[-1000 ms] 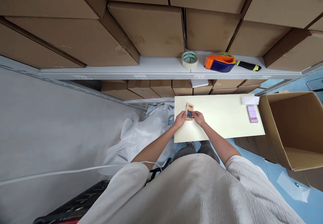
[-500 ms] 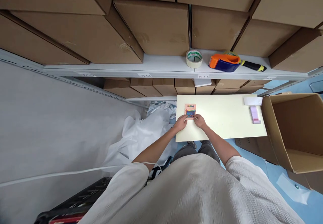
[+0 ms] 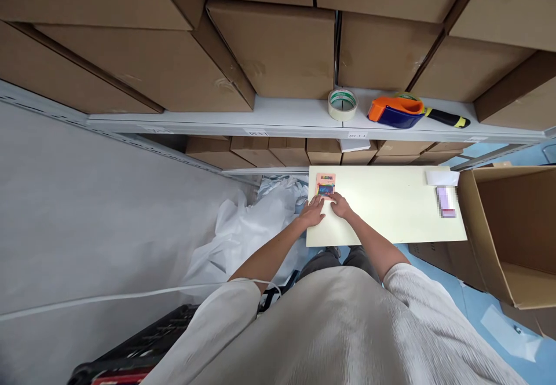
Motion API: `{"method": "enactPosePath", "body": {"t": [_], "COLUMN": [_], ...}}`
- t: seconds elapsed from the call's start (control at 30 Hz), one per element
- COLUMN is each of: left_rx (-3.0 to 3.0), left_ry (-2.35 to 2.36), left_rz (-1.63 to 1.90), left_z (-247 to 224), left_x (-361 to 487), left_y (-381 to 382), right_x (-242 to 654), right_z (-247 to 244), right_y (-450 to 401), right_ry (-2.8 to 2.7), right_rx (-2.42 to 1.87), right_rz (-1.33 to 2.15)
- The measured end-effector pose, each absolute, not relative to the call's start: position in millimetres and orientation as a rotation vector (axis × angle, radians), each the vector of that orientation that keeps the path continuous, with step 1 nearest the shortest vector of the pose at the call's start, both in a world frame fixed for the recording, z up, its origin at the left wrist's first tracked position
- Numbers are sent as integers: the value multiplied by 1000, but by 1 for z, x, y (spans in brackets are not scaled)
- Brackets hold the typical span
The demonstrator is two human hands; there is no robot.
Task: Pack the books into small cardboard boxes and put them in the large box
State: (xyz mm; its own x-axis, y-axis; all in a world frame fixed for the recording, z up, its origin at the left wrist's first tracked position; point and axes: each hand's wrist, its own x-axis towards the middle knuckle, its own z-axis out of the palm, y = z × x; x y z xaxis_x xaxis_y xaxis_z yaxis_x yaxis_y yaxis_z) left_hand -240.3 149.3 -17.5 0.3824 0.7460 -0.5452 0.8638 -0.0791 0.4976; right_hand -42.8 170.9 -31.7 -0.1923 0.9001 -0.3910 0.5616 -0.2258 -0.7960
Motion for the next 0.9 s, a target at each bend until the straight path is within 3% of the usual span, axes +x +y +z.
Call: {"method": "enactPosePath", "body": {"t": [0.57,0.9], "left_rx": [1817,1956], "left_ry": [1515,1421], "left_rz": [-306,97], "left_z": [-11,35], "left_x": [-245,-225], "left_y": [191,161], "right_x": [-15,81], "right_z": [-23,67], "right_y": [177,169], "right_ry": [-1628,-1474], "right_rx": [-1839,-1791], "right_rz": [1264,891]}}
